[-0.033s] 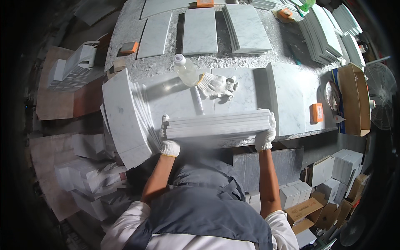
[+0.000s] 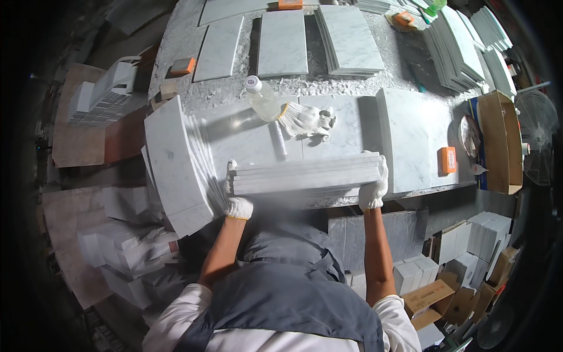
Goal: The person picks up a stack of white rectangular tiles, places them on a workbench, and uses a small metal scraper to remove residue from the edges and surfaces. The person repeatedly flips and repositions tiles while scraping, then stacks the finished tiles on the bench.
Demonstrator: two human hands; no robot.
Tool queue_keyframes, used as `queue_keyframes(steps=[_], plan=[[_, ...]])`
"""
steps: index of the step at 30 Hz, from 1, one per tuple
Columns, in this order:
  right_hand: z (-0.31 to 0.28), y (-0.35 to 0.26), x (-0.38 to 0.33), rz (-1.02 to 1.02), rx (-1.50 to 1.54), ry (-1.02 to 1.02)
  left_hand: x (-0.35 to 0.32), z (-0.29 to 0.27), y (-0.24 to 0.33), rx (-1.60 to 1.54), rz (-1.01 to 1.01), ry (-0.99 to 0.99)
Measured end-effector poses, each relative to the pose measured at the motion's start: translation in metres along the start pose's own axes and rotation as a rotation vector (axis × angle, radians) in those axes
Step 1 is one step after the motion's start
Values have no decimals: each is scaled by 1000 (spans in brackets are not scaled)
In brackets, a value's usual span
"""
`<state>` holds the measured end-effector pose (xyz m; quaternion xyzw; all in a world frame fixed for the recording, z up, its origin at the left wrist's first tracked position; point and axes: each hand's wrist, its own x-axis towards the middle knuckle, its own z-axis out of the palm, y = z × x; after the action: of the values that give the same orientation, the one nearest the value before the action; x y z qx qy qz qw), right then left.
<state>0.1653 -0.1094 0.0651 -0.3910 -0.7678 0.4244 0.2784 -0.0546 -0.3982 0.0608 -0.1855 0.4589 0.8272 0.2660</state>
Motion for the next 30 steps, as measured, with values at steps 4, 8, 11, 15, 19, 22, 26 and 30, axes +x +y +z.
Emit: queue_keyframes(steps=[4, 8, 11, 15, 19, 22, 26, 30], plan=[[19, -6, 25, 79, 322, 14, 11, -12, 2, -211, -19, -225], [17, -10, 20, 75, 291, -9, 14, -26, -3, -297, -68, -379], [9, -18, 16, 174, 545, -67, 13, -25, -2, -280, -83, -428], [1, -31, 20, 351, 849, -160, 1, -16, 5, -169, -68, -205], [-1, -36, 25, 279, 903, -181, -9, -17, 18, 152, 95, -136], [-3, -34, 24, 305, 913, -200, -10, -23, 26, 426, 245, -358], [-8, -29, 22, 305, 790, -279, -15, -13, 27, 357, 199, -279], [-9, -24, 20, 251, 827, -294, -35, 13, 26, 519, 301, -327]])
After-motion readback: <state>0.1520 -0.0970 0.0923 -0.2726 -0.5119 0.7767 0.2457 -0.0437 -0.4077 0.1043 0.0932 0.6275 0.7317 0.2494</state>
